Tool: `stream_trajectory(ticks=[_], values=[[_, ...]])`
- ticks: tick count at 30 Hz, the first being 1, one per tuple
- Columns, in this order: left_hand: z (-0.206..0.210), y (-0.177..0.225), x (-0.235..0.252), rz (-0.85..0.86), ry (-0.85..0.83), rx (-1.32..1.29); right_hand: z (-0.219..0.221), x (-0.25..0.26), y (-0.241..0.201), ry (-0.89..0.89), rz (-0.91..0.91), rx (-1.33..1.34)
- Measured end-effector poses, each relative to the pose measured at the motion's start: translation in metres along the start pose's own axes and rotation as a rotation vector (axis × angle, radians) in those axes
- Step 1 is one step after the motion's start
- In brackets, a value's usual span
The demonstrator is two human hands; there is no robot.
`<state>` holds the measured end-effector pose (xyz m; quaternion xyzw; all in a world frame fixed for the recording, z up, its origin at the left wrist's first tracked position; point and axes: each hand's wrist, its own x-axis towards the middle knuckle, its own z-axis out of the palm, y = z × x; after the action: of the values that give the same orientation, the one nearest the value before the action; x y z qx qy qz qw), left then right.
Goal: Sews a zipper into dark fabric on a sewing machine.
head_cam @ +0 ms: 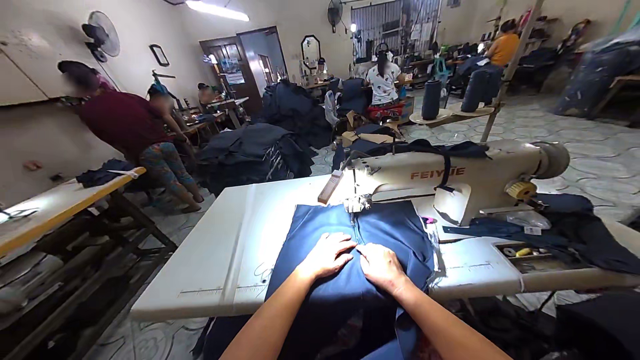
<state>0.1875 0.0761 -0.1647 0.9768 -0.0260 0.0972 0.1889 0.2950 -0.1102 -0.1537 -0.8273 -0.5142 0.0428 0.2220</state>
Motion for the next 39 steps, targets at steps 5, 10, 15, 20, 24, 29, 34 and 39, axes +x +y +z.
stream_trajectory(ticks=[5,10,15,20,24,29,34,39], values=[[0.001,-0.003,0.002,0.01,0.017,0.01,0.001,0.001,0.002,0.032,-0.013,0.024],[0.0,-0.003,0.003,0.022,0.023,0.01,0.003,0.002,0.003,0.036,-0.013,0.01],[-0.001,-0.001,0.001,0.008,-0.002,0.008,-0.002,0.003,0.0,-0.039,0.035,0.005],[-0.002,0.002,0.001,-0.001,-0.019,0.002,-0.009,0.004,-0.003,-0.103,0.058,0.027],[-0.004,0.005,0.0,-0.005,-0.044,0.001,-0.012,0.004,-0.007,-0.127,0.076,0.01],[-0.012,0.006,0.0,0.014,-0.023,0.057,-0.016,0.003,-0.009,-0.129,0.056,0.018],[-0.001,-0.011,-0.002,0.111,0.065,0.09,-0.008,0.0,-0.004,-0.063,0.019,0.011],[-0.002,-0.007,-0.001,0.123,0.085,0.062,-0.005,-0.002,-0.007,-0.012,-0.012,-0.067]])
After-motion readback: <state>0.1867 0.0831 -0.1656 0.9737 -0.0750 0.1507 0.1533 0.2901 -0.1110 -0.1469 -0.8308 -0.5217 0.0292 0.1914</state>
